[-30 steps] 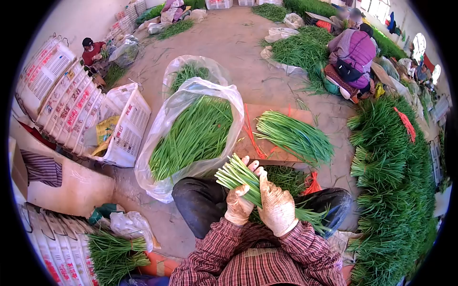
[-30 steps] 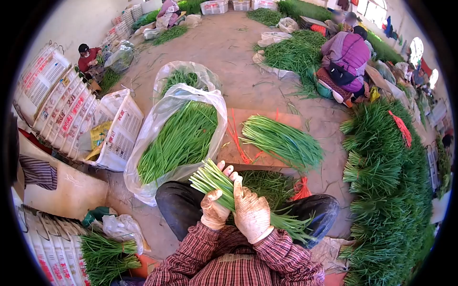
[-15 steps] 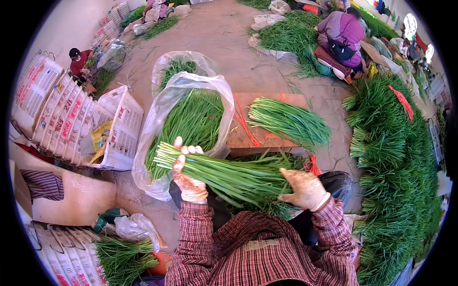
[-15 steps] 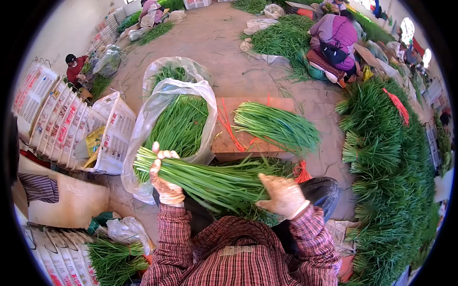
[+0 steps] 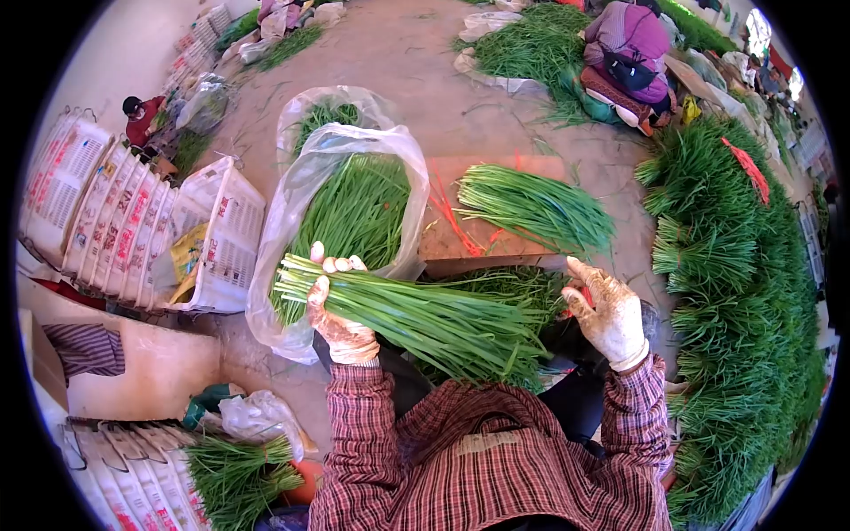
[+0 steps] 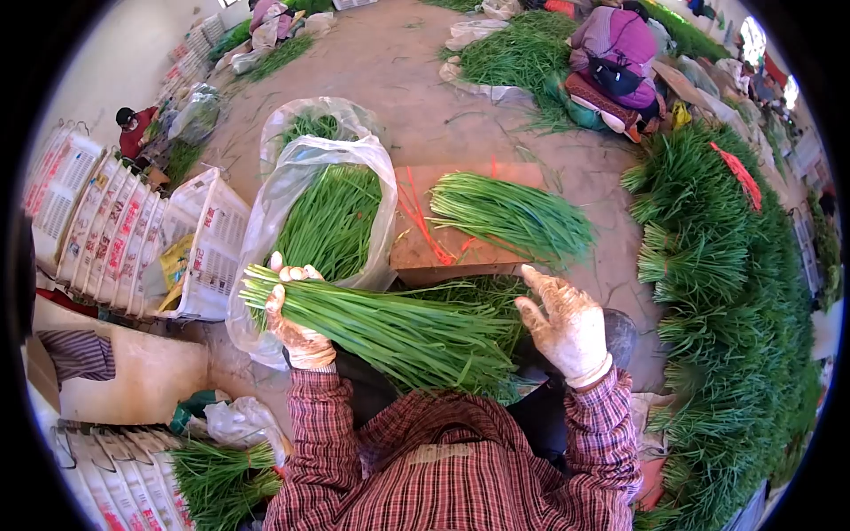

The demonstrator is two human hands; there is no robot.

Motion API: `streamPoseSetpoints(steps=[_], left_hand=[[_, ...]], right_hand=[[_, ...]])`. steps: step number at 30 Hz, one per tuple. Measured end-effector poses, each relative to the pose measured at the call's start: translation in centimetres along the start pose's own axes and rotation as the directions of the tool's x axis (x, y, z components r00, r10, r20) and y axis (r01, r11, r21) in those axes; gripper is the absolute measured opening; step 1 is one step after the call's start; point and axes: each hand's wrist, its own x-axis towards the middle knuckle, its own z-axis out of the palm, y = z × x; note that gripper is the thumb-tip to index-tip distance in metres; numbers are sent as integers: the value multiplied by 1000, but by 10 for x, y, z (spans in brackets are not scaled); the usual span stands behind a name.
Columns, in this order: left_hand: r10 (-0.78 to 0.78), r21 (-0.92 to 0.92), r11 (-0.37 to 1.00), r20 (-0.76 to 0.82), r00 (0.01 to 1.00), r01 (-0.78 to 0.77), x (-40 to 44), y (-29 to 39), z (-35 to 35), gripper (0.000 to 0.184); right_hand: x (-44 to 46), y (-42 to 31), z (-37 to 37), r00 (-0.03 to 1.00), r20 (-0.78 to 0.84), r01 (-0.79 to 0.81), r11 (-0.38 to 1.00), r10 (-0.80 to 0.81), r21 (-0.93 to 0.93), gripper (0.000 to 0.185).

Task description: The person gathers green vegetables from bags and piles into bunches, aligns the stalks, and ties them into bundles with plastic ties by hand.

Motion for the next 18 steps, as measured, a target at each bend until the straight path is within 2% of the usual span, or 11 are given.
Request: streamPoseSetpoints(steps=[1, 4, 6, 8, 10, 11, 12, 14, 15, 16, 18], left_hand=[[-21, 25, 999, 9, 1000, 21, 1, -1, 1, 57], [-46, 75, 996, 8, 999, 45, 0, -4, 6, 56], [-51, 66, 996, -59, 997, 55, -3, -8, 13, 56], [-57, 68, 996, -46, 997, 60, -6, -11, 17, 55], [-66, 92, 993, -84, 994, 74, -11, -14, 21, 54], [-73, 118, 989, -107, 992, 86, -14, -15, 24, 54], [-88, 100, 990, -105, 991, 99, -18, -20, 27, 54], [-135, 102, 985, -70, 988, 142, -28, -29, 29, 56], [-147, 108, 982, -94, 985, 157, -33, -33, 35, 58], [-166, 96, 979, -116, 979, 177, -37, -38, 36, 57], [-190, 90, 975, -147, 971, 204, -48, -48, 43, 53]], right_hand=[[2, -8, 2, 1000, -12, -11, 999, 11, 48, 43], [11, -38, 3, 990, -42, 135, 985, -132, 109, 48], [13, -56, 11, 974, -13, 228, 966, -228, 120, 50], [7, -61, 29, 950, 37, 297, 933, -310, 202, 51], [7, -81, 33, 928, 130, 313, 921, -348, 231, 52], [11, -91, 35, 927, 115, 325, 918, -357, 226, 55], [14, -94, 40, 916, 144, 347, 921, -374, 178, 72], [21, -100, 51, 930, 195, 278, 943, -313, 185, 93], [23, -101, 60, 910, 245, 306, 941, -334, 146, 108], [20, -107, 65, 910, 252, 332, 943, -328, 30, 114], [14, -112, 87, 911, 304, 288, 957, -280, 17, 115]])
